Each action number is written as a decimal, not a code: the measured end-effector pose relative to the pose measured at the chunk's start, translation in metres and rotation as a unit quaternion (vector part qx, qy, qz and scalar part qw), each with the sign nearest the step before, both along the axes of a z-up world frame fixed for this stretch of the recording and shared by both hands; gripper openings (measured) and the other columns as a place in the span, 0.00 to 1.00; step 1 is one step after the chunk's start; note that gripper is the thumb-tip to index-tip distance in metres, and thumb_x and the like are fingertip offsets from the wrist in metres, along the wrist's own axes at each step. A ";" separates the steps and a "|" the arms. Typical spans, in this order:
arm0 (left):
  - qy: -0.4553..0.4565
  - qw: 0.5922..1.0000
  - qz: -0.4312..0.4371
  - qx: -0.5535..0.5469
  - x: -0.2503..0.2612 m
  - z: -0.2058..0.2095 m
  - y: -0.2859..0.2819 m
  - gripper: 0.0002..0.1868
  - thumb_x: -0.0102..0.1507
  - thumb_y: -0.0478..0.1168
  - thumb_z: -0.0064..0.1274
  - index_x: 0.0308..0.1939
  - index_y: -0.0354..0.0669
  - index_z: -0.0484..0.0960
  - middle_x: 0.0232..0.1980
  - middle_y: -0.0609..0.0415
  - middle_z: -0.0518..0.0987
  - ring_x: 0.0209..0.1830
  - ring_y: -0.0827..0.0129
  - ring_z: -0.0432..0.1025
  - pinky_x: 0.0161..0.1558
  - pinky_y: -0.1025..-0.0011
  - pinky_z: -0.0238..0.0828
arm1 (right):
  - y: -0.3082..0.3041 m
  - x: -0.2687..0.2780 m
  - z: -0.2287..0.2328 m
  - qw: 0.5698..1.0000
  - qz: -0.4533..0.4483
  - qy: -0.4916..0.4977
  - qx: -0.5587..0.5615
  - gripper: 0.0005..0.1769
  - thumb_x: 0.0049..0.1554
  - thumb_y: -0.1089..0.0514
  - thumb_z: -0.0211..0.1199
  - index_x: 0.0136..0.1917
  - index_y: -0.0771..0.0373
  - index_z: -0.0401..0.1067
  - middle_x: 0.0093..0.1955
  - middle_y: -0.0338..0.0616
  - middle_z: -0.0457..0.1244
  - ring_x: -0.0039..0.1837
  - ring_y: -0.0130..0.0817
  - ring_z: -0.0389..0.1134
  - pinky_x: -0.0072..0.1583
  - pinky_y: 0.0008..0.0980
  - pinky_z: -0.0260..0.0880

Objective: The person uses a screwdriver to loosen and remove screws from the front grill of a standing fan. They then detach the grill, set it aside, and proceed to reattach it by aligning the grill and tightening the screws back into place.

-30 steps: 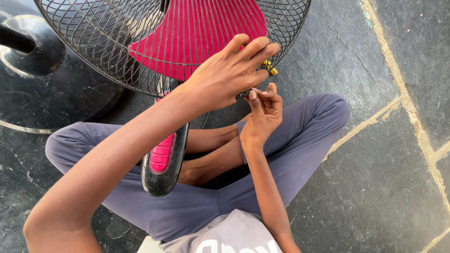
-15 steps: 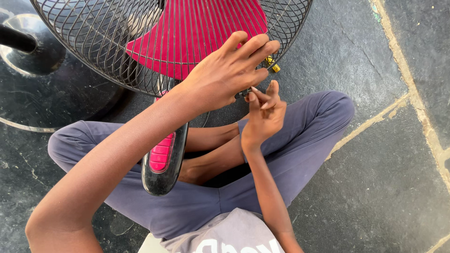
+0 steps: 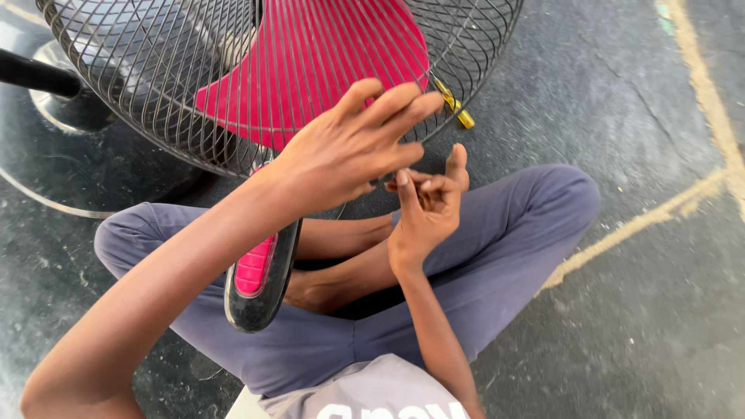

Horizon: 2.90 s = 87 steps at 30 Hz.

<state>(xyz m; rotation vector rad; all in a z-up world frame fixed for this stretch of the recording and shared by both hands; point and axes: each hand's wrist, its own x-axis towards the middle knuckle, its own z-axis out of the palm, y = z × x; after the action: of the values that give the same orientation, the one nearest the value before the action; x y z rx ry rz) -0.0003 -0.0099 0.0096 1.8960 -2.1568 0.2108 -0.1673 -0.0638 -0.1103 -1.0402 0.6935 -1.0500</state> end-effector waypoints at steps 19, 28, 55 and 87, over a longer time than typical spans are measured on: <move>0.000 0.999 0.027 0.046 0.002 -0.012 -0.010 0.10 0.65 0.46 0.54 0.50 0.57 0.77 0.76 0.59 0.64 0.74 0.68 0.57 0.69 0.63 0.54 | -0.004 -0.005 -0.021 0.992 0.005 -0.047 0.116 0.24 0.57 0.78 0.67 0.45 0.60 0.52 0.43 0.50 0.66 0.43 0.29 0.64 0.49 0.30 0.71; -0.010 0.999 0.025 0.038 0.003 -0.013 -0.009 0.10 0.66 0.49 0.52 0.50 0.57 0.77 0.76 0.59 0.64 0.73 0.68 0.57 0.68 0.63 0.54 | -0.003 -0.002 -0.014 0.980 0.016 -0.053 0.191 0.21 0.58 0.74 0.66 0.40 0.59 0.54 0.39 0.42 0.61 0.43 0.27 0.63 0.50 0.31 0.71; -0.012 0.999 0.036 0.033 0.000 -0.009 -0.012 0.13 0.64 0.46 0.49 0.49 0.48 0.80 0.74 0.56 0.66 0.72 0.68 0.58 0.67 0.64 0.55 | 0.003 -0.004 -0.012 0.996 -0.004 0.015 0.083 0.22 0.57 0.74 0.69 0.38 0.61 0.56 0.41 0.40 0.61 0.45 0.23 0.59 0.53 0.22 0.64; -0.032 0.998 0.045 0.039 -0.003 -0.007 -0.015 0.21 0.65 0.54 0.50 0.51 0.41 0.79 0.73 0.55 0.66 0.72 0.68 0.57 0.68 0.62 0.55 | 0.004 -0.010 -0.018 0.995 0.020 0.039 0.092 0.07 0.59 0.76 0.66 0.52 0.75 0.75 0.52 0.52 0.68 0.53 0.32 0.70 0.57 0.30 0.74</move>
<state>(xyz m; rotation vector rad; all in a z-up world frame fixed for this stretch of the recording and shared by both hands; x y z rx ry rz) -0.0028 -0.0253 0.0028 2.0600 -2.1519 0.2095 -0.1773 -0.0593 -0.1282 -0.9347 0.8144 -0.8961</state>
